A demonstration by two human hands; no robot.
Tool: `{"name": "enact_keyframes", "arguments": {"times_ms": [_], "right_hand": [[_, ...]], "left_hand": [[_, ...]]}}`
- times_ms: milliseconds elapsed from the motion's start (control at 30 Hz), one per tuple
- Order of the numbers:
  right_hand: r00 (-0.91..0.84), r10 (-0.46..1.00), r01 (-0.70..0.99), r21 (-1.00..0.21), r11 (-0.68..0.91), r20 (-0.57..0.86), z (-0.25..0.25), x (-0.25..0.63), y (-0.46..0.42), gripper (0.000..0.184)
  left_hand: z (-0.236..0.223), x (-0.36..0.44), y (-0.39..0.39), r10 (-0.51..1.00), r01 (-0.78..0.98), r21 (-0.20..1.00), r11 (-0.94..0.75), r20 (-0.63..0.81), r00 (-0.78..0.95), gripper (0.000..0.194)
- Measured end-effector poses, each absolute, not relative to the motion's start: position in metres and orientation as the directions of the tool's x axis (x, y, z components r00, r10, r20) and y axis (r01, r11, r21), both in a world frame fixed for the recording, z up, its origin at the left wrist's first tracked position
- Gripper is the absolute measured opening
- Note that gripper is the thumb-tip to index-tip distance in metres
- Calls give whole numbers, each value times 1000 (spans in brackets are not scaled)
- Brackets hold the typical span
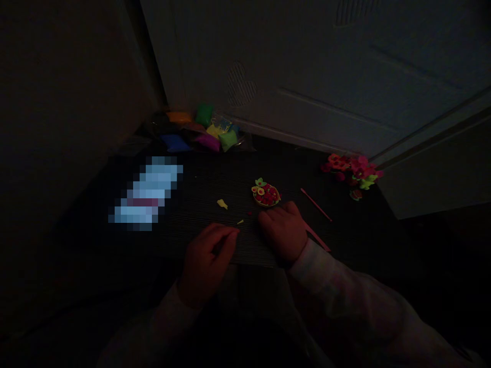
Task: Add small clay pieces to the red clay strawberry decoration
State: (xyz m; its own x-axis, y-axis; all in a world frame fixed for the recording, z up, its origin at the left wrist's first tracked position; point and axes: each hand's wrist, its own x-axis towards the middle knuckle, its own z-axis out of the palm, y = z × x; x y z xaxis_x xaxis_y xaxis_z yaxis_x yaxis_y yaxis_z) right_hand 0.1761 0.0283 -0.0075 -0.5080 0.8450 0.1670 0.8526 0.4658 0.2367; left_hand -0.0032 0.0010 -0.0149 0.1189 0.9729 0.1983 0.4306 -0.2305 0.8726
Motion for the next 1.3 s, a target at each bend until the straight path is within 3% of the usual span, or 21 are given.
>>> {"name": "enact_keyframes", "arguments": {"times_ms": [400, 733, 1033, 1300], "right_hand": [[-447, 883, 884, 224, 410, 147, -9, 175, 27, 15], [-154, 950, 966, 241, 89, 270, -13, 212, 38, 19], [-368, 920, 916, 227, 332, 139, -18, 182, 35, 24], [-437, 881, 897, 155, 413, 182, -18, 186, 38, 19]], "left_hand": [[-17, -4, 1, 971, 409, 881, -236, 200, 131, 15], [-17, -5, 2, 965, 398, 880, -259, 223, 135, 15], [-17, -5, 2, 967, 405, 878, -255, 223, 127, 15], [-16, -5, 1, 967, 391, 885, -254, 221, 128, 14]]}}
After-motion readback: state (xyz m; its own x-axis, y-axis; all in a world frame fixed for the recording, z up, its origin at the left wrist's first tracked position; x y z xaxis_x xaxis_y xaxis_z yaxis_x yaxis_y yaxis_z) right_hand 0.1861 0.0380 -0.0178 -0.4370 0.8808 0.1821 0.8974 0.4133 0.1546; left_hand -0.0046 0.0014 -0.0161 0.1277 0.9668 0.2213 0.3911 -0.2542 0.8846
